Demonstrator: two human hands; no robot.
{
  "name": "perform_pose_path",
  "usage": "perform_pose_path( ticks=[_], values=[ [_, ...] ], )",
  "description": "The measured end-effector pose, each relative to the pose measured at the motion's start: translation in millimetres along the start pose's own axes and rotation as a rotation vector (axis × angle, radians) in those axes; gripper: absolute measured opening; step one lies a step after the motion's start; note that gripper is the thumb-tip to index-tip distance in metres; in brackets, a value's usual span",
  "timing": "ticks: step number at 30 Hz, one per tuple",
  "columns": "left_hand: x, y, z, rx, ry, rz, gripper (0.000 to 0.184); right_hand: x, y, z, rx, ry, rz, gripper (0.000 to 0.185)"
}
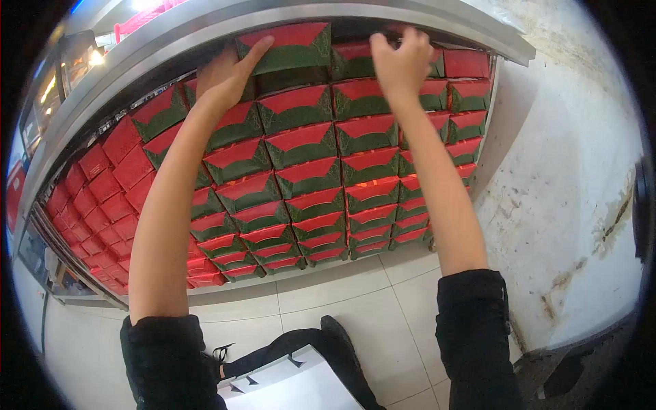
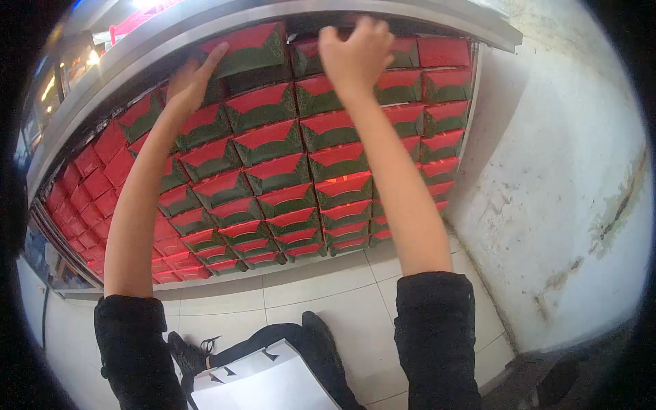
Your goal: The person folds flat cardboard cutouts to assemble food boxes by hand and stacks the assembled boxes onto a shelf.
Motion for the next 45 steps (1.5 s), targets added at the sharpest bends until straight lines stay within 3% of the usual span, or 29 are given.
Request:
perform_pose_path(
  ticks=[4,6,7,9,10,12,13,14,15,16,18,19,22,24,25,26,27,28,30,34,36,40,42,43,45],
  values=[
    [9.0,-10.5,-5.3,0.023,-0.049,0.035,0.087,31.8,-38.4,52.3,-0.135,-0.157,-0.104,0.057],
    [8.2,-4.8,7.4,0.109,-0.129,0.023,0.082,41.0,-86.3,67.7,-0.184,-0.174,-0.554,0.054],
    [9.2,-5.5,7.0,0.109,-0.129,0.019,0.082,52.9,-115.0,92.5,-0.186,-0.176,-0.556,0.054],
    [10.2,-10.6,8.1,0.124,-0.188,-0.006,0.080,58.7,-167.5,85.6,0.147,0.505,-0.402,0.080],
    [10.6,-13.6,8.3,0.130,-0.208,-0.016,0.080,55.1,-174.6,97.0,0.147,0.504,-0.403,0.080],
    [11.5,-19.8,6.7,0.217,-0.261,0.022,0.065,21.8,-171.8,76.7,-0.679,1.251,0.104,0.058],
    [12.0,-25.3,2.3,0.218,-0.262,0.020,0.065,20.1,-166.9,77.1,-0.679,1.249,0.102,0.058],
    [10.5,-25.5,6.7,0.295,-0.380,0.102,0.043,31.5,-163.7,91.1,-0.528,1.011,-0.111,0.050],
    [9.0,-28.3,8.8,0.370,-0.498,0.184,0.046,37.8,-163.1,104.9,-0.375,0.764,-0.311,0.045],
    [17.9,-36.9,-2.8,0.368,-0.498,0.181,0.046,39.8,-167.4,111.3,-0.377,0.763,-0.314,0.045],
    [38.4,-45.9,-25.7,0.334,-0.340,0.114,0.050,32.3,-181.3,110.6,-0.554,0.969,-0.400,0.041],
    [37.2,-46.1,-25.6,0.331,-0.337,0.112,0.050,31.4,-181.4,111.4,-0.545,0.903,-0.436,0.041],
    [38.6,-46.1,-18.6,0.421,-0.439,0.093,0.053,31.9,-159.2,109.9,-0.415,0.363,-0.575,0.044],
    [42.1,-47.7,-8.1,0.399,-0.611,0.125,0.047,30.5,-149.3,113.1,-0.404,0.145,-0.629,0.047],
    [44.7,-50.4,-5.8,0.396,-0.608,0.127,0.047,29.7,-149.8,111.8,-0.403,0.128,-0.657,0.049],
    [54.4,-49.7,-16.9,0.138,-0.380,0.091,0.047,27.2,-150.8,107.4,-0.402,0.145,-0.685,0.051],
    [57.5,-48.3,-22.1,0.012,-0.264,0.067,0.050,23.3,-158.7,93.6,-0.388,0.397,-0.666,0.052],
    [59.8,-46.6,-27.4,-0.115,-0.147,0.056,0.053,23.7,-163.9,99.0,-0.387,0.400,-0.667,0.052],
    [59.5,-42.5,-25.1,-0.188,-0.138,0.039,0.063,37.4,-146.0,84.3,-0.215,0.453,-0.393,0.056],
    [65.0,-42.8,-21.3,-0.238,-0.123,0.005,0.067,44.9,-127.4,65.3,-0.160,0.306,-0.338,0.059],
    [65.3,-45.1,-18.3,-0.225,-0.109,-0.030,0.067,38.8,-139.8,50.6,-0.224,0.552,-0.383,0.061],
    [59.1,-54.8,-11.9,-0.173,-0.082,-0.134,0.066,35.4,-159.1,47.3,-0.057,0.659,-0.420,0.060],
    [55.9,-58.8,-11.9,-0.153,-0.062,-0.189,0.066,25.0,-180.8,62.7,-0.260,0.879,-0.403,0.060],
    [55.2,-59.5,-11.9,-0.146,-0.055,-0.201,0.066,23.2,-176.4,62.8,-0.260,0.879,-0.404,0.060],
    [55.8,-55.9,-16.2,-0.093,-0.100,-0.112,0.067,27.8,-171.0,80.5,-0.337,0.615,-0.526,0.060]
  ],
)
Point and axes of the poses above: each hand's wrist, its own x-axis towards the middle knuckle, its own y-axis out of the back of the hand, z = x × y, the point moved 9 cm from there along x, towards the middle knuckle, and after that the axes turned 11 degrees about z, right-handed, at the moved point
